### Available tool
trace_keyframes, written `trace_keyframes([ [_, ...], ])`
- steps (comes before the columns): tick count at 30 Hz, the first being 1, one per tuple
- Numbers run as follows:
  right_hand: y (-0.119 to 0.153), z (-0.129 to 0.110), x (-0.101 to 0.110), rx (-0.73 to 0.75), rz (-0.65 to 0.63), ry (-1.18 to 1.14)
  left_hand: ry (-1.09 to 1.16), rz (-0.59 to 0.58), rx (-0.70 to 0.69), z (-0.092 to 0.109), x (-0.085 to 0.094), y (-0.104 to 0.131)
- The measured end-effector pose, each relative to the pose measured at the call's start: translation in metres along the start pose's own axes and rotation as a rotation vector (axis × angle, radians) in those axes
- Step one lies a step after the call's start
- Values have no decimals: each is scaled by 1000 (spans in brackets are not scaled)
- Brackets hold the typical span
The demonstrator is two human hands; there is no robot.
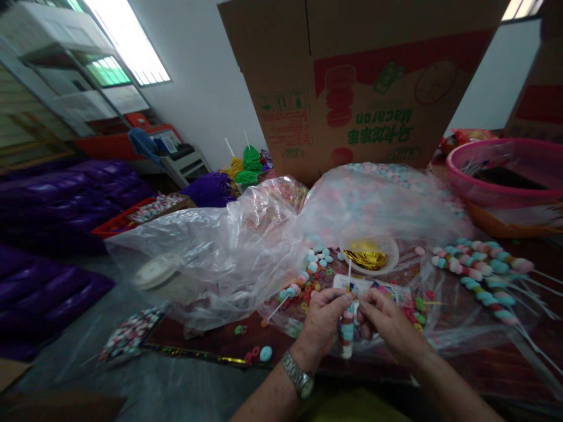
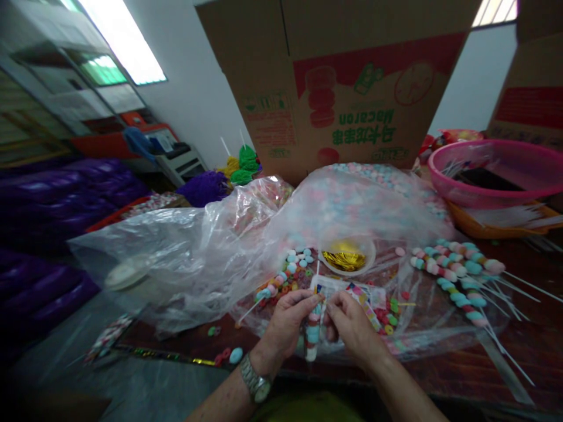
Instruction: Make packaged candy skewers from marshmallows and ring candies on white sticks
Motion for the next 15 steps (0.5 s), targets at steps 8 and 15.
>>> trace_keyframes([
  [8,16,-50,-13,351,-129,379,-78,-22,-34,1,-12,-2],
  [15,-1,-16,-19,238,-139,292,-248,-52,-12,-13,-7,4],
])
Point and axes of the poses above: each hand's wrist, its own y-axis away from the middle knuckle, its own x-axis out of the back of the hand, z = x × y, the point moved 10 cm from there along -y, towards the middle knuckle, and after that the axes turned 1 degree about x, right-handed, at the moved point
